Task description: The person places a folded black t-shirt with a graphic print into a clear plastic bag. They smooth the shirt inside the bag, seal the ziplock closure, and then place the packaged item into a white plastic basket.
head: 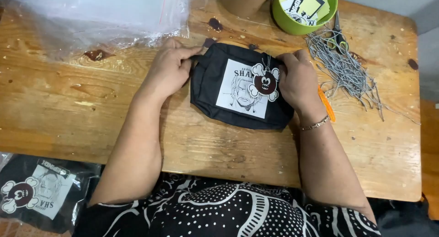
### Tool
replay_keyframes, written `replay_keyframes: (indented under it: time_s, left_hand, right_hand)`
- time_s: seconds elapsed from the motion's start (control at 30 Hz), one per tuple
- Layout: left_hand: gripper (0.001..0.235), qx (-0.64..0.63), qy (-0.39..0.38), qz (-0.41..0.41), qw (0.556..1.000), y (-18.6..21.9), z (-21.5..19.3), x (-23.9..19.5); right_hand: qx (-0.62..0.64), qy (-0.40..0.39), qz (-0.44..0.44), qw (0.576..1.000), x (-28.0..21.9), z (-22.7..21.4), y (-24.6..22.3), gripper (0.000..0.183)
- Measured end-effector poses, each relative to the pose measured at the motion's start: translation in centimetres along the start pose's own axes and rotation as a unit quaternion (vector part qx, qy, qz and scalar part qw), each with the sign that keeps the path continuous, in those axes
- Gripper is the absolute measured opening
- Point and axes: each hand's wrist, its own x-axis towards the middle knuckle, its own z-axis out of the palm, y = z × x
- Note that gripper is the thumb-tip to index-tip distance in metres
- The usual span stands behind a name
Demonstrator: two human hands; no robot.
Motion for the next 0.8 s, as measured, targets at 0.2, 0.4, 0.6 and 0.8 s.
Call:
replay_keyframes:
  time_s: [0.2, 0.4, 0.6, 0.8]
  left_hand:
    - [0.028, -0.032, 0.090, 0.013, 0.995, -0.1, -0.4, -0.5]
    - [0.032, -0.095, 0.129, 0.018, 0.987, -1.5, 0.3, -0.6]
    - [0.037, -0.266, 0.060, -0.029, 0.962, -2.4, 0.4, 0.0]
    - [0.040, -0.463, 0.018, -0.016, 0.886, -5.7, 4.8, 2.8]
  right_hand:
    - [-0.024, 0.015, 0.005, 1.000, 0.0, 0.3, 0.1, 0.030]
    - [-0.033, 0.027, 0.029, 0.999, 0.1, 1.7, 1.3, 0.024]
    - [0.017, 0.055, 0.038, 0.998, 0.3, 2.1, 2.0, 0.023]
    - [0.066, 0.080, 0.005, 0.995, 0.5, 2.2, 2.8, 0.022]
